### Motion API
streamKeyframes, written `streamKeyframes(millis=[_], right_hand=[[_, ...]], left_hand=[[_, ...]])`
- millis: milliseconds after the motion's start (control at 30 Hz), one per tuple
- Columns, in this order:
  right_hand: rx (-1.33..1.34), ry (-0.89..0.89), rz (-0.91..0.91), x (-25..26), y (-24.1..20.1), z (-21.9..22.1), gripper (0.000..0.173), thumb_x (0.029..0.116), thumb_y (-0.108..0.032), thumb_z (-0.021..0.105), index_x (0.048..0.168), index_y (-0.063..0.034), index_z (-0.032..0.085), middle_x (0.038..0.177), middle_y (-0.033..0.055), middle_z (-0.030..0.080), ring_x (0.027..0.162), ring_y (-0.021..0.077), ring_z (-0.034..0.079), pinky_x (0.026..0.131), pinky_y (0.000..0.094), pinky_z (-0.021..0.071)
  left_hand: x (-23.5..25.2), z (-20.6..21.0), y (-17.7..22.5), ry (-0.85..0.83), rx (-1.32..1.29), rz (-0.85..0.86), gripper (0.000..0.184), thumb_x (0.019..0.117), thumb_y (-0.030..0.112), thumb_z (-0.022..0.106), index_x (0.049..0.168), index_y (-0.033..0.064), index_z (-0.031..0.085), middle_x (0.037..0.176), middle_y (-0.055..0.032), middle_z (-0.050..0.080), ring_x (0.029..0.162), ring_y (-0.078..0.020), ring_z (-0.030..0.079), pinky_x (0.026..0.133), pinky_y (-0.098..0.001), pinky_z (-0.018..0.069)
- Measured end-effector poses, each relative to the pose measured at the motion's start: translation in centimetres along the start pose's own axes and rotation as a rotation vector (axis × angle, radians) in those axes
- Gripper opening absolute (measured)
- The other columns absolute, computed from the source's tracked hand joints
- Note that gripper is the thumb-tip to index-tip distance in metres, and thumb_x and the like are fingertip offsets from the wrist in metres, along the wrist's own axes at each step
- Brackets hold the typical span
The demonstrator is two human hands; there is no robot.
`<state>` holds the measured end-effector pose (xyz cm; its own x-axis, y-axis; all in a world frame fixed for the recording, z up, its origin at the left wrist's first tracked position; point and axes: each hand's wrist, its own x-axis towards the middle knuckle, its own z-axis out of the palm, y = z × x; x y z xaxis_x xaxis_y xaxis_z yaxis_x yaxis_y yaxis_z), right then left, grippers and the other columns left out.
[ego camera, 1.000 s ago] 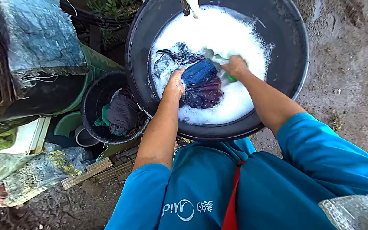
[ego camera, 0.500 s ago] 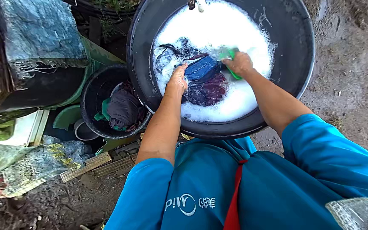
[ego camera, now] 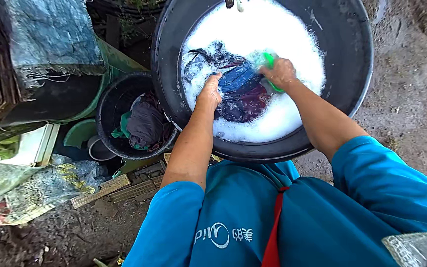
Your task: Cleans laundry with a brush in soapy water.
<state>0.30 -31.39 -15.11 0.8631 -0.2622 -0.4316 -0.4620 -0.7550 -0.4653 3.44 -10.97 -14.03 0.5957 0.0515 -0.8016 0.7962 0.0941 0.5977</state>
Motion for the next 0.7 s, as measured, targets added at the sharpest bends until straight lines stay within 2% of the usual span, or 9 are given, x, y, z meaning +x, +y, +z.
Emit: streamKeyframes(millis=[67, 167, 333, 433, 500, 533, 567, 600, 700], right_hand=[[0.001, -0.034, -0.147, -1.7, -3.6, 0.6, 0.064, 0.1007, -0.050, 0.060, 0.116, 0.0120, 0.064, 0.114, 0.0343, 0.065, 0.113, 0.0499, 0.063, 0.095, 0.0674, 0.0477], [-0.019, -0.129, -0.322, -2.4, -6.3, 3.6, 0.065, 0.1011, -0.052, 0.058, 0.117, 0.0104, 0.063, 0.110, 0.0314, 0.067, 0.110, 0.0482, 0.065, 0.092, 0.0654, 0.0489], [-0.027, -0.044, -0.042, 1.0, 0.3, 1.1, 0.066, 0.1035, -0.050, 0.055, 0.121, 0.0131, 0.061, 0.123, 0.0355, 0.062, 0.120, 0.0503, 0.060, 0.099, 0.0674, 0.0458], [0.073, -0.010, 0.039, 0.0, 0.5, 0.5, 0.063, 0.1034, -0.047, 0.057, 0.122, 0.0135, 0.060, 0.123, 0.0349, 0.062, 0.119, 0.0490, 0.061, 0.098, 0.0655, 0.0470], [0.185, 0.037, -0.116, -1.8, -1.7, 1.4, 0.057, 0.1004, -0.046, 0.062, 0.114, 0.0085, 0.066, 0.109, 0.0308, 0.068, 0.104, 0.0449, 0.067, 0.091, 0.0630, 0.0533], [0.241, 0.030, -0.216, -2.6, -3.0, 2.5, 0.052, 0.0993, -0.046, 0.065, 0.106, 0.0052, 0.068, 0.098, 0.0262, 0.069, 0.094, 0.0402, 0.070, 0.084, 0.0597, 0.0563], [0.275, -0.061, -0.273, -2.4, -3.9, 3.6, 0.051, 0.0980, -0.046, 0.066, 0.104, 0.0050, 0.070, 0.098, 0.0240, 0.070, 0.094, 0.0373, 0.069, 0.087, 0.0579, 0.0546], [0.251, -0.170, -0.275, -2.1, -4.0, 4.1, 0.055, 0.0990, -0.046, 0.064, 0.107, 0.0076, 0.069, 0.105, 0.0263, 0.069, 0.101, 0.0391, 0.067, 0.093, 0.0591, 0.0508], [0.222, -0.220, -0.150, -0.9, -3.0, 2.7, 0.062, 0.0994, -0.049, 0.064, 0.113, 0.0123, 0.065, 0.117, 0.0322, 0.064, 0.113, 0.0441, 0.063, 0.098, 0.0623, 0.0475]], left_hand=[[0.1, 0.0, 0.0, -0.017, 0.005, -0.001, 0.055, 0.1086, 0.029, 0.052, 0.156, 0.0061, 0.035, 0.162, -0.0173, 0.033, 0.149, -0.0294, 0.032, 0.118, -0.0534, 0.0324], [-0.2, 0.0, -0.3, 0.017, 0.017, 0.022, 0.042, 0.1086, 0.024, 0.046, 0.146, 0.0048, 0.046, 0.147, -0.0168, 0.049, 0.133, -0.0277, 0.049, 0.106, -0.0489, 0.0441], [0.0, 0.6, 0.0, -0.028, 0.067, 0.001, 0.056, 0.1079, 0.031, 0.053, 0.155, 0.0055, 0.036, 0.162, -0.0184, 0.033, 0.150, -0.0311, 0.032, 0.118, -0.0538, 0.0331], [-0.5, 0.1, -0.5, -0.034, 0.077, 0.029, 0.055, 0.1085, 0.033, 0.051, 0.154, 0.0047, 0.038, 0.160, -0.0182, 0.037, 0.147, -0.0315, 0.037, 0.117, -0.0536, 0.0352], [-0.3, -0.1, -0.9, -0.070, 0.046, 0.083, 0.047, 0.1085, 0.030, 0.051, 0.147, 0.0034, 0.047, 0.146, -0.0170, 0.053, 0.133, -0.0281, 0.052, 0.108, -0.0490, 0.0448], [0.5, -0.1, -1.2, -0.076, 0.037, 0.130, 0.038, 0.1081, 0.028, 0.051, 0.136, 0.0025, 0.054, 0.127, -0.0145, 0.063, 0.112, -0.0233, 0.062, 0.094, -0.0425, 0.0528], [1.1, 0.0, -1.4, -0.073, 0.046, 0.167, 0.031, 0.1084, 0.025, 0.048, 0.126, 0.0009, 0.056, 0.108, -0.0122, 0.063, 0.092, -0.0192, 0.062, 0.078, -0.0365, 0.0544], [1.0, 0.0, -1.4, -0.079, 0.052, 0.175, 0.032, 0.1088, 0.021, 0.046, 0.130, -0.0024, 0.054, 0.110, -0.0159, 0.061, 0.092, -0.0218, 0.059, 0.080, -0.0388, 0.0518], [0.5, 0.4, -1.1, -0.087, 0.087, 0.213, 0.044, 0.1106, 0.025, 0.044, 0.146, -0.0018, 0.045, 0.141, -0.0233, 0.052, 0.122, -0.0315, 0.054, 0.100, -0.0517, 0.0453]])
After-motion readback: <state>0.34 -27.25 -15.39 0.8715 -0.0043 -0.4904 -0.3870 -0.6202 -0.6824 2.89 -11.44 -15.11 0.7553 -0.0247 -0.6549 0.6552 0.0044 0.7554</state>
